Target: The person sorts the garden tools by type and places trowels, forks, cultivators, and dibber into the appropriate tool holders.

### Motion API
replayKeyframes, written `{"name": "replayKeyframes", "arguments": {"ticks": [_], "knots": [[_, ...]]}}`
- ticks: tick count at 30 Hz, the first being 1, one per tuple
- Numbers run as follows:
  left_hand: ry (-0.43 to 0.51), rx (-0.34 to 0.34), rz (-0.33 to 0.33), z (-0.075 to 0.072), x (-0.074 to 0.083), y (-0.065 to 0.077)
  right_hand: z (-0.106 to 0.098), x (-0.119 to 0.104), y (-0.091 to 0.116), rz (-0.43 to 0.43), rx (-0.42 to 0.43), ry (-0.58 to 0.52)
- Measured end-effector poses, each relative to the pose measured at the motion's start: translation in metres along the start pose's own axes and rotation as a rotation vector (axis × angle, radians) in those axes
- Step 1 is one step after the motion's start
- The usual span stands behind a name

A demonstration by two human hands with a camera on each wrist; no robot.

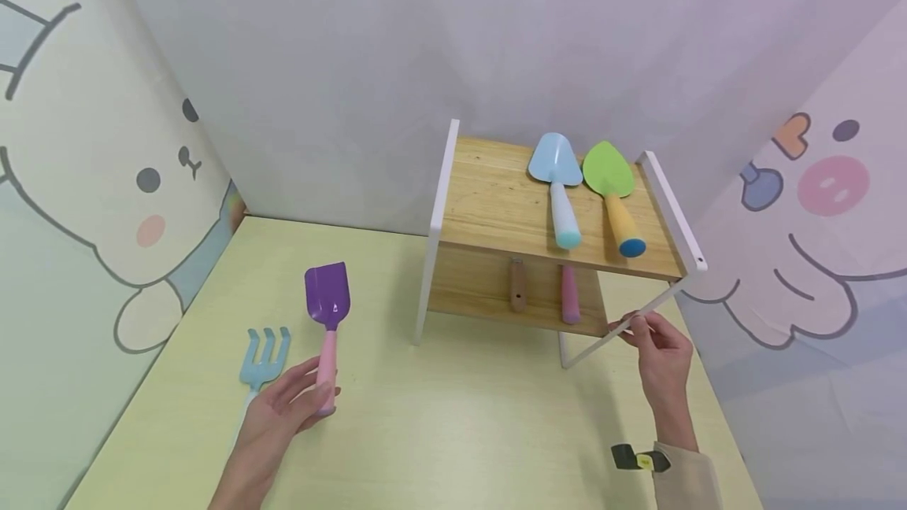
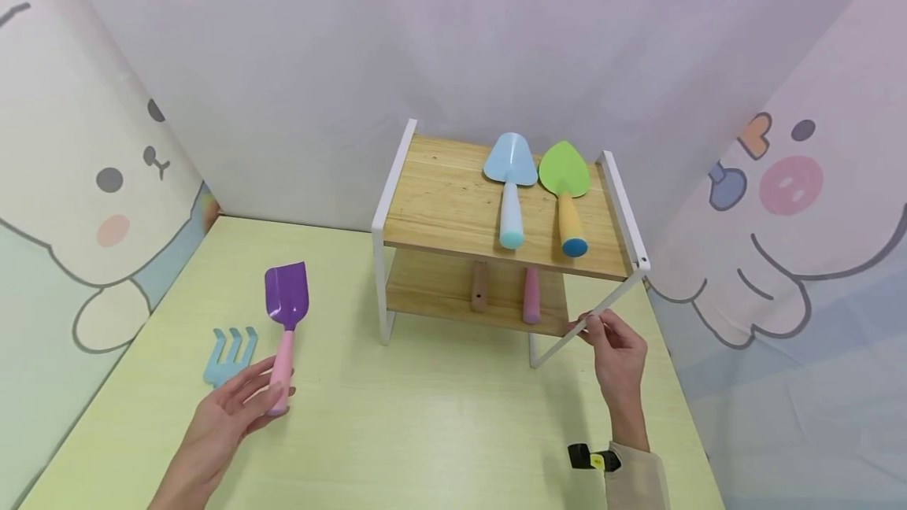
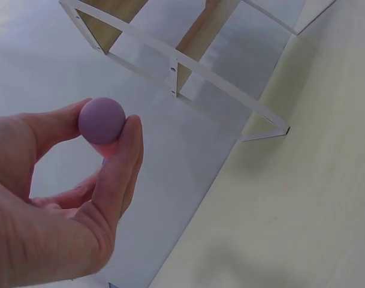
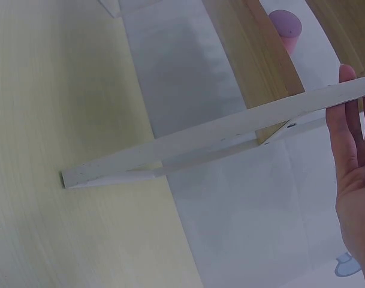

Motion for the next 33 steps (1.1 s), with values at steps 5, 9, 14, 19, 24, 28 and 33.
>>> {"name": "replayKeyframes", "arguments": {"ticks": [5,9,14,19,24,28,33], "knots": [[0.015,-0.04,0.049,0.007,0.011,0.009,0.0,-0.001,0.0,0.01,0.006,0.016],[0.007,-0.067,0.069,0.013,0.021,0.016,0.001,-0.002,-0.001,0.013,0.008,0.012],[-0.002,-0.075,0.091,0.02,0.033,0.022,0.001,-0.002,-0.001,0.017,0.004,0.016],[-0.01,-0.073,0.114,0.025,0.043,0.029,0.002,-0.001,0.0,-0.004,-0.011,-0.022],[-0.047,-0.08,0.15,0.03,0.053,0.041,0.002,-0.001,-0.001,-0.012,-0.009,-0.037],[-0.082,-0.096,0.199,0.035,0.062,0.051,0.002,-0.001,-0.001,0.003,0.002,-0.011],[-0.102,-0.125,0.266,0.044,0.076,0.063,0.002,-0.002,0.0,0.013,0.008,-0.001]]}}
Point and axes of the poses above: each hand's wrist, its own y-axis away from the middle knuckle, its own z-axis out of the palm, x = y × z, the point moved 6 cm from there along -y, towards the middle knuckle, and after that the axes turned 14 degrees about -z, right-handed, at the moved point
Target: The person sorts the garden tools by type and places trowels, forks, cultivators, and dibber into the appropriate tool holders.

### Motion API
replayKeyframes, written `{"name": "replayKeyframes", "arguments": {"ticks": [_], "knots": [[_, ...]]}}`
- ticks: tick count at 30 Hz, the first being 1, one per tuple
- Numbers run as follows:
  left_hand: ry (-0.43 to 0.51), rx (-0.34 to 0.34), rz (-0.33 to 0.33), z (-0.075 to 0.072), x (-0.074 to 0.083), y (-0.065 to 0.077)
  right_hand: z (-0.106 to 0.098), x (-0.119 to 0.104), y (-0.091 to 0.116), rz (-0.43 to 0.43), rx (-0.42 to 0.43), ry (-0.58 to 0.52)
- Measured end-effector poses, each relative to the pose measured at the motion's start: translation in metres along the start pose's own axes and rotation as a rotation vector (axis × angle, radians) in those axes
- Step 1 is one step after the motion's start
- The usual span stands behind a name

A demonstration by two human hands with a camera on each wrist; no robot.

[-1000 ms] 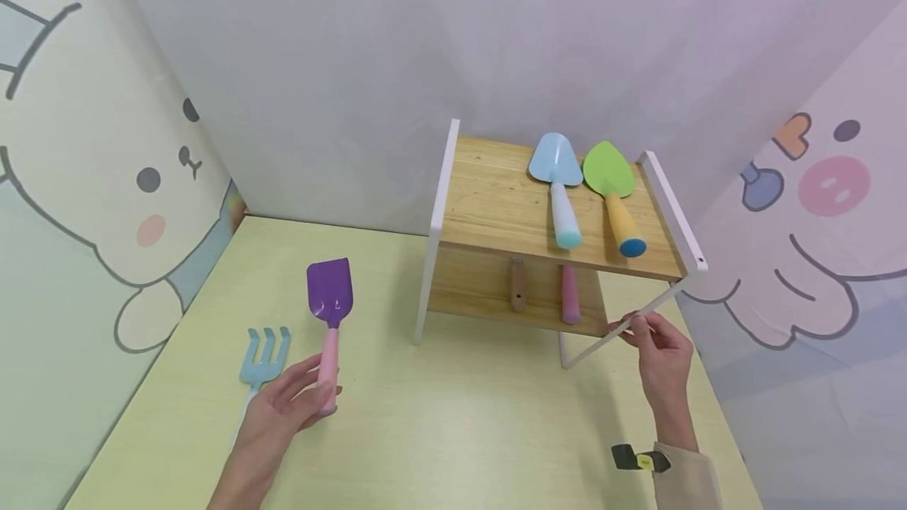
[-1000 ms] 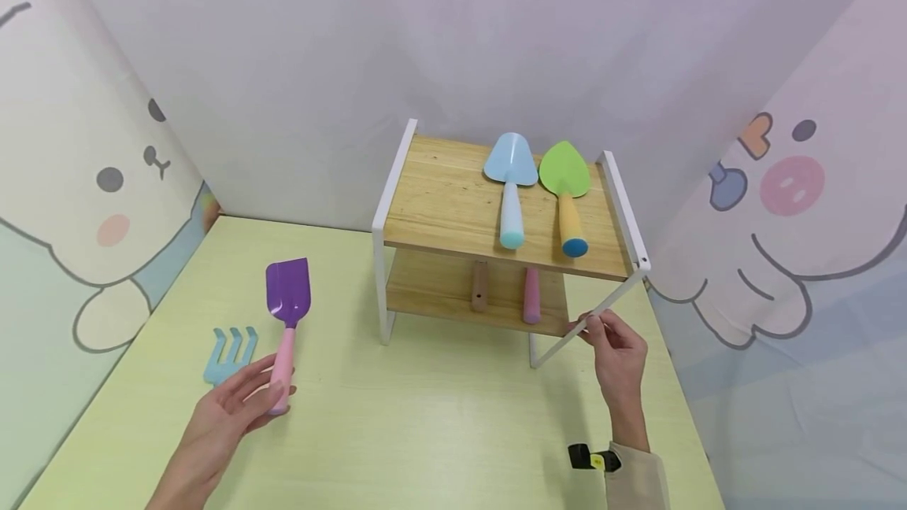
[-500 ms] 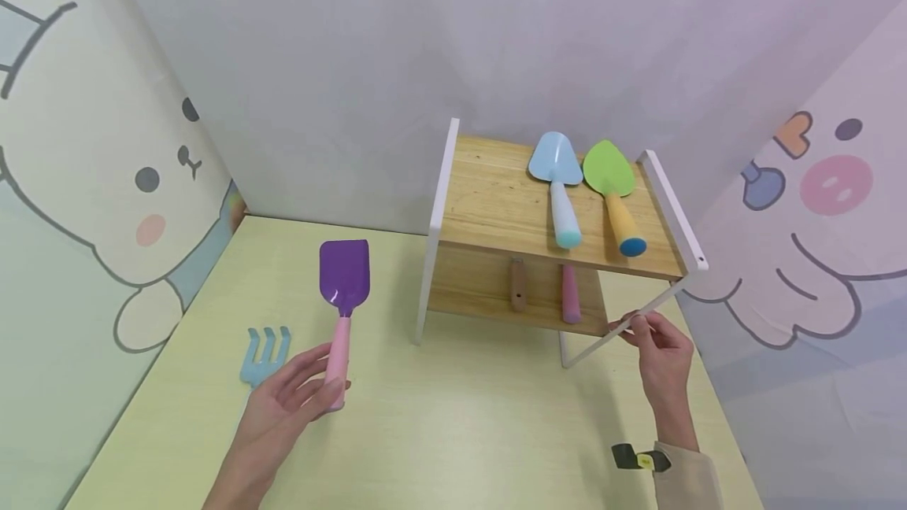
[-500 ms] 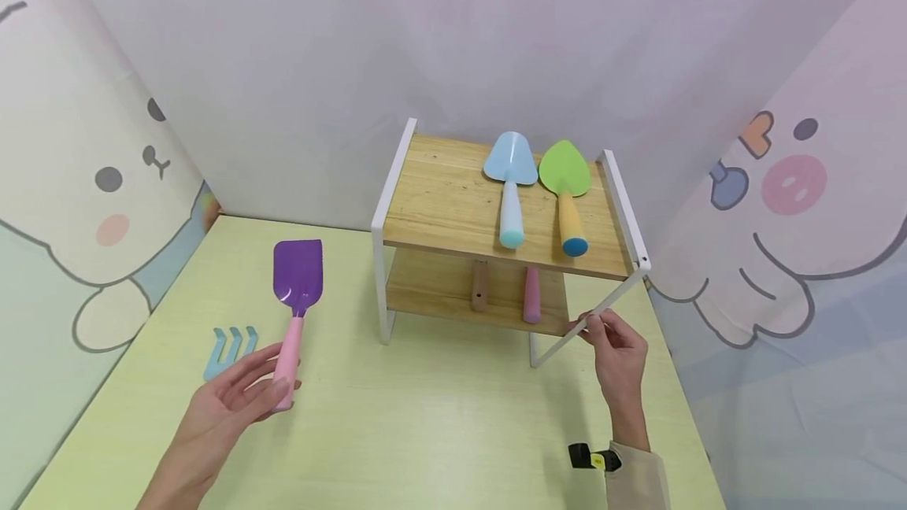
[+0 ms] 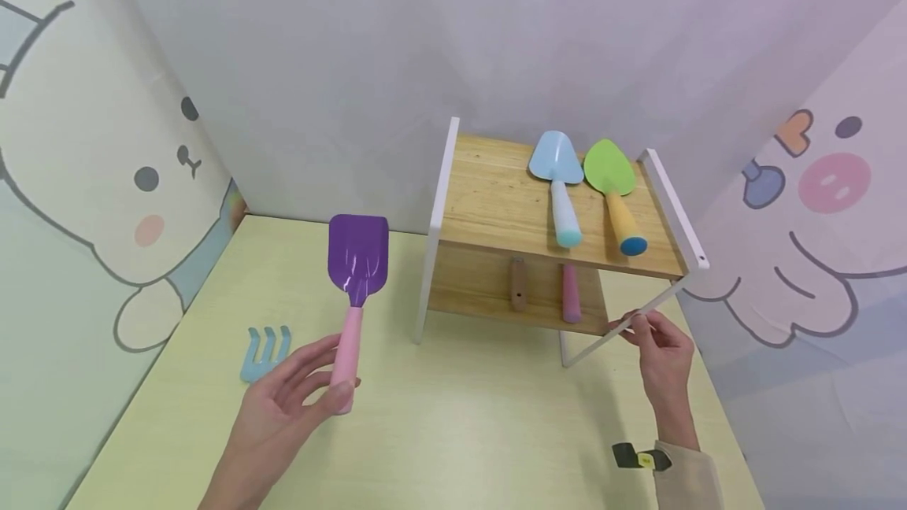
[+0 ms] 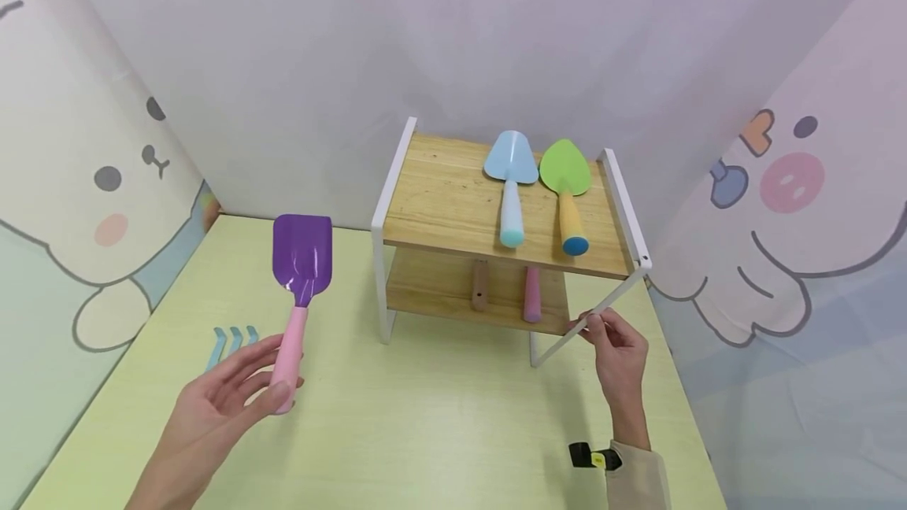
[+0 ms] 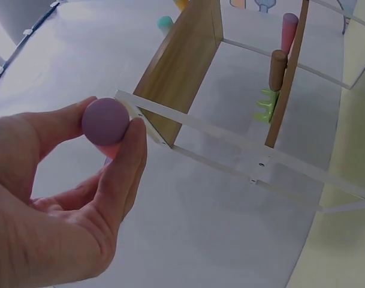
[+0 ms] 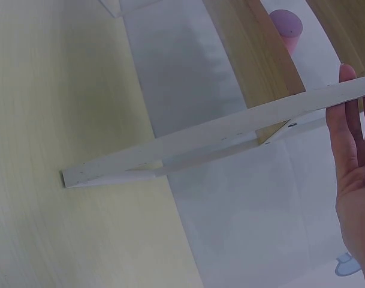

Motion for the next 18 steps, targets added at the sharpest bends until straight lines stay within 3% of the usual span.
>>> {"name": "replayKeyframes", "arguments": {"ticks": [14,18], "knots": [[-0.002,-0.141,0.198,0.033,0.043,0.006,-0.001,0.001,0.0,-0.001,0.011,-0.032],[-0.008,-0.144,0.209,0.043,0.051,0.006,0.0,0.002,0.0,-0.003,0.018,-0.049]]}}
Point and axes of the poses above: each hand's wrist, its own y-axis away from the middle knuckle, its own z-axis out of the palm, x = y × z, the point moved 6 cm from there along -y, towards the middle knuckle, and after that the axes turned 14 degrees about -z, right-handed, at the moved point
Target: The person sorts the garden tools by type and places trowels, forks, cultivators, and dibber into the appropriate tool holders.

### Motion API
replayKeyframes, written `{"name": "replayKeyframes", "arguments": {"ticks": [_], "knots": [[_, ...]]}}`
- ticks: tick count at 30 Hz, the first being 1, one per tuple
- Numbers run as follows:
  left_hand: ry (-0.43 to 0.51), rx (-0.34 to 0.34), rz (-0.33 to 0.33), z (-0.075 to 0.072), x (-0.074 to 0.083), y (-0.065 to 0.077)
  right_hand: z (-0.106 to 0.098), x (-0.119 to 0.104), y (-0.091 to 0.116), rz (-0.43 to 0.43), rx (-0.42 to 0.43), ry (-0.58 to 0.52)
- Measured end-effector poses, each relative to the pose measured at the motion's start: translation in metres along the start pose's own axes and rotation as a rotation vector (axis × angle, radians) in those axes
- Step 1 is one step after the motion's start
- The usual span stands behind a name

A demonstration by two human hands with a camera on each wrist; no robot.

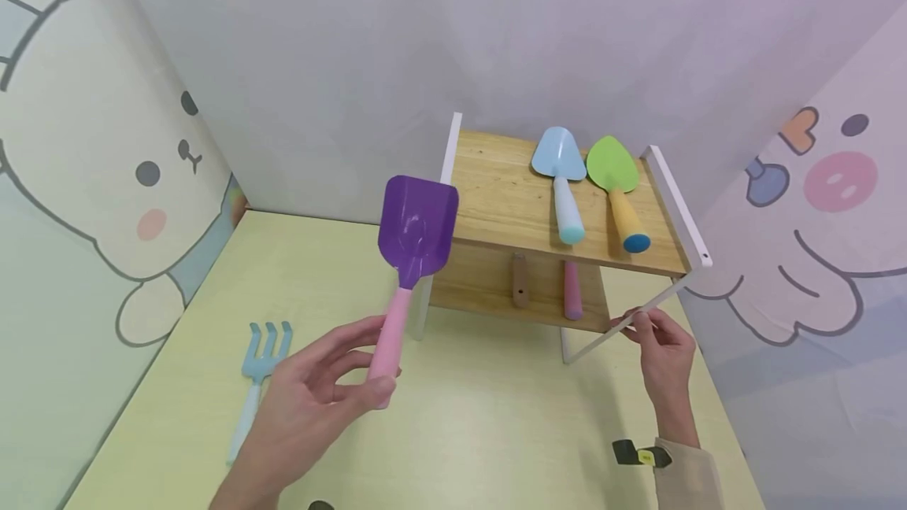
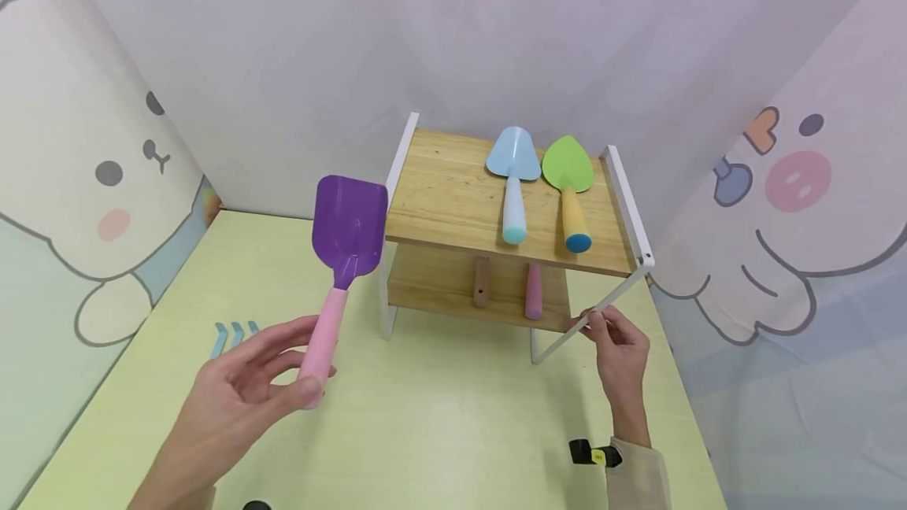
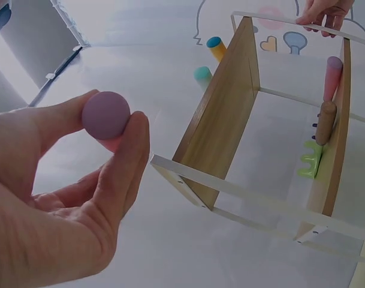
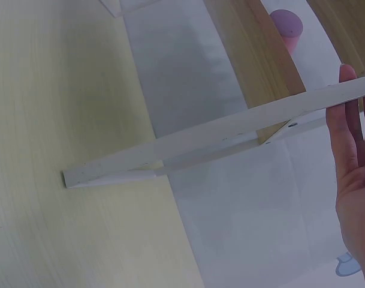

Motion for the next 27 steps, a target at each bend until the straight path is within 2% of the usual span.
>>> {"name": "replayKeyframes", "arguments": {"ticks": [9,14,21,24,27], "knots": [[0.009,-0.048,0.034,0.022,0.02,-0.014,0.0,0.001,-0.001,-0.035,-0.016,-0.059],[0.014,-0.088,0.064,0.032,0.028,-0.024,-0.001,0.001,-0.001,-0.018,-0.007,-0.014],[0.008,-0.095,0.09,0.042,0.037,-0.037,-0.001,0.001,-0.001,0.008,-0.004,0.008],[-0.033,-0.073,0.069,0.045,0.041,-0.042,0.0,0.001,0.0,0.002,-0.006,-0.004],[-0.087,-0.045,0.008,0.048,0.044,-0.046,0.0,0.001,0.0,-0.006,-0.004,-0.025]]}}
Point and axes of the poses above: each hand's wrist, its own y-axis away from the middle knuckle, its own z-axis out of the palm, x = y × z, the point moved 6 cm from there along -y, towards the middle knuckle, and after that the axes turned 14 degrees about -z, right-handed, at the moved point
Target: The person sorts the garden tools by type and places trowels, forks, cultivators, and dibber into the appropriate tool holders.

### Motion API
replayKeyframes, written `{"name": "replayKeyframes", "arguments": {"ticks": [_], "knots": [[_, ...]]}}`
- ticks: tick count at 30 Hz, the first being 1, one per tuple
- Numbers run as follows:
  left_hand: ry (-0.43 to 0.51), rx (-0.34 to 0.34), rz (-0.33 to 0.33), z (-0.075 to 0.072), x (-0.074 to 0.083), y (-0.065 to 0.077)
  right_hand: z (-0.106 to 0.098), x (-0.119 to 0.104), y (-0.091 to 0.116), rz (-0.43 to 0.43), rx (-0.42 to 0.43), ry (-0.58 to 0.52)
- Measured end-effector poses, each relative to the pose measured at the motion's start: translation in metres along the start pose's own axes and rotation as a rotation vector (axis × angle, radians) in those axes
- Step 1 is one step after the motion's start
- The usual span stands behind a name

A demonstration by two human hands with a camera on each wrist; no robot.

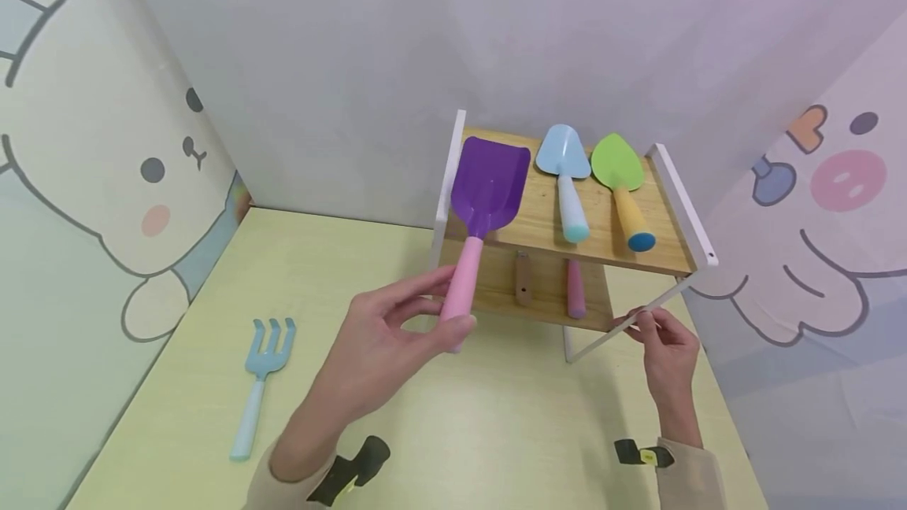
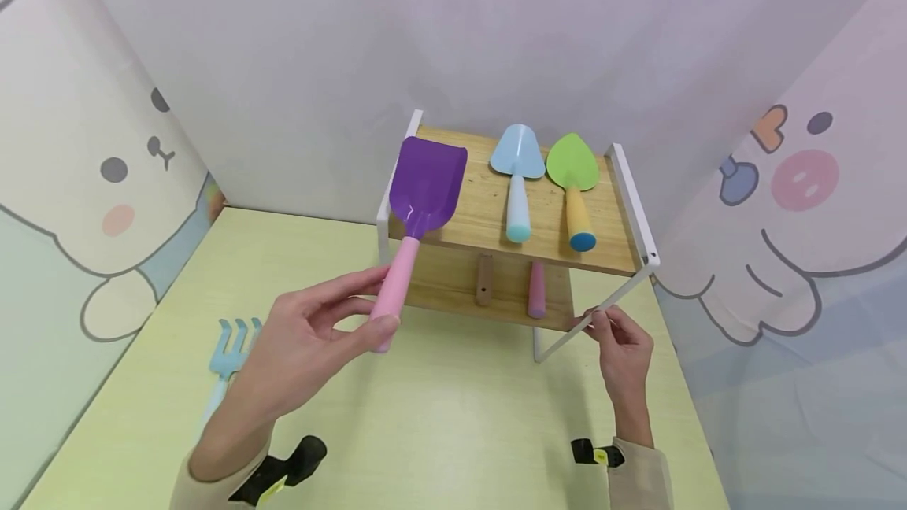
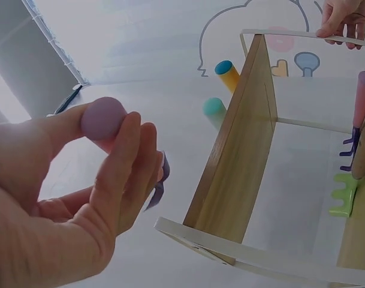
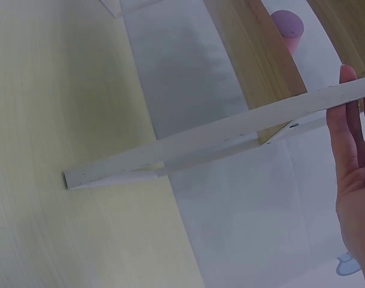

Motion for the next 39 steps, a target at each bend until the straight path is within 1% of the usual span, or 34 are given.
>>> {"name": "replayKeyframes", "arguments": {"ticks": [5,9,14,18,21,25,30,33,37,39], "knots": [[-0.069,0.017,-0.081,0.004,0.005,-0.007,0.0,0.0,0.0,-0.006,0.004,-0.018],[-0.104,0.022,-0.077,0.008,0.011,-0.014,0.0,0.0,0.0,0.009,0.008,0.013],[-0.133,0.055,-0.061,0.01,0.019,-0.024,0.0,-0.001,0.001,0.021,0.013,0.03],[-0.141,0.094,-0.093,0.009,0.023,-0.031,0.001,-0.001,0.001,0.02,0.017,0.026],[-0.122,0.099,-0.113,0.01,0.027,-0.035,0.001,-0.001,0.001,0.021,0.017,0.036],[-0.104,0.095,-0.1,0.015,0.033,-0.041,0.0,0.0,0.001,0.018,0.015,0.026],[-0.111,0.108,-0.085,0.019,0.039,-0.051,0.0,0.0,0.001,0.005,-0.007,0.002],[-0.117,0.11,-0.059,0.021,0.043,-0.057,0.0,-0.001,0.002,0.003,-0.02,0.006],[-0.116,0.117,-0.036,0.023,0.046,-0.063,0.0,-0.001,0.002,0.002,-0.02,0.003],[-0.107,0.123,-0.036,0.024,0.046,-0.065,0.0,0.0,0.001,0.004,-0.015,0.005]]}}
Point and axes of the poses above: each hand's wrist, its own y-axis away from the middle knuckle, its own z-axis out of the palm, x = y × z, the point moved 6 cm from there along -y, towards the middle knuckle, and after that the axes turned 14 degrees about -z, right-handed, at the moved point
